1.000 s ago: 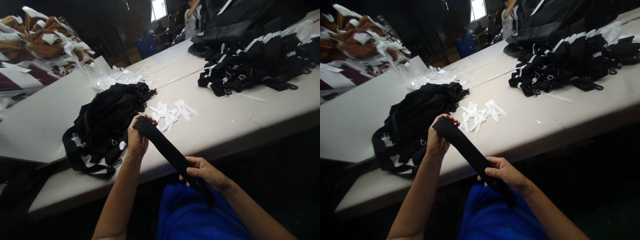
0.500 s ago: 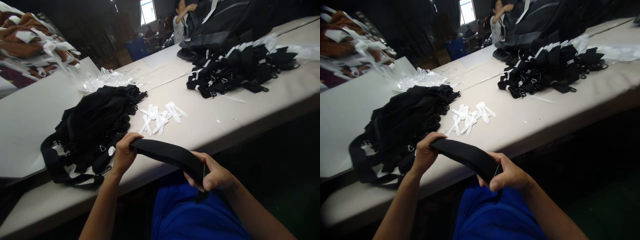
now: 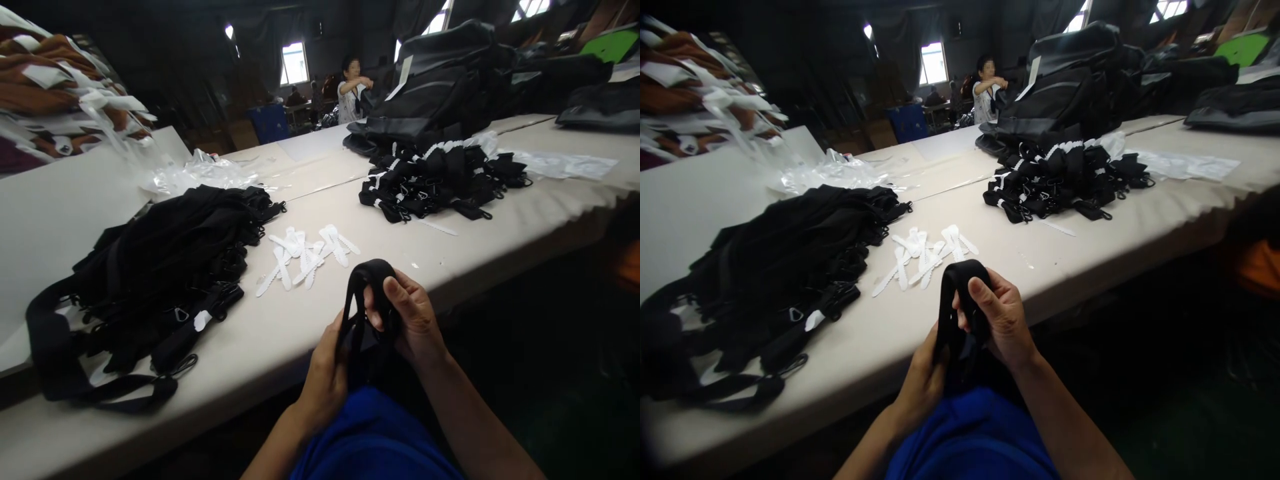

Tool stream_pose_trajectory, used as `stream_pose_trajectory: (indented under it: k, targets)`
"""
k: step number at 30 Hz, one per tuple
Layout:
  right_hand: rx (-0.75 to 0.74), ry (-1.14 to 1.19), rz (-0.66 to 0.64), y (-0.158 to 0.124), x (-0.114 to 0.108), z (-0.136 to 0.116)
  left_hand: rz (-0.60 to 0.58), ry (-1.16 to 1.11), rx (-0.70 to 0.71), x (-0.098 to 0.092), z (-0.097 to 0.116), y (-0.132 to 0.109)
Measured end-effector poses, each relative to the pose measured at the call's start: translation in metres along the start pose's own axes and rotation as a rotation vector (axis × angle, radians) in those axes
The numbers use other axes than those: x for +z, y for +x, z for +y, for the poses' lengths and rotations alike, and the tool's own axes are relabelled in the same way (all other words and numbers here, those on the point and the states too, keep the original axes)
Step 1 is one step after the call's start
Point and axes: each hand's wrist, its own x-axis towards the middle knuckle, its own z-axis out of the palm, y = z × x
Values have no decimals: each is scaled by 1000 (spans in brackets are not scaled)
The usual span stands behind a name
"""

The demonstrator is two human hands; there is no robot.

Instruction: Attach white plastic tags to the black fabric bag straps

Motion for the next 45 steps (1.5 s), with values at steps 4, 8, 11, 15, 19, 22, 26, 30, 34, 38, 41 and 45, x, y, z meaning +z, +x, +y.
stream_pose_trajectory:
  k: [4,8,11,15,19,22,26,30,34,38,41,45]
  targets:
    - [53,-51,-50,-1,9,0,-164,-386,-82,-10,32,4]
    - [100,-18,-9,-4,26,12,-135,-547,-80,-10,48,10]
    - [28,-20,167,-5,34,31,81,-474,-92,7,44,13]
    - [-94,-136,364,0,28,59,284,-298,-144,27,38,13]
    - [-208,-360,432,7,17,73,324,-180,-148,31,35,13]
    - [-166,-442,414,5,15,74,350,-126,-162,26,31,13]
    - [7,-357,233,-5,16,73,227,-374,-259,9,23,14]
    - [19,-340,45,-13,15,77,14,-603,-396,-12,22,13]
    - [-67,-417,117,-16,16,86,4,-404,-252,-19,30,9]
    - [-88,-501,185,-15,17,92,65,-353,-141,-3,33,3]
    - [-25,-498,307,-17,16,96,221,-379,-102,13,28,-2]
    - [-22,-531,337,-14,11,96,294,-394,-235,17,18,-3]
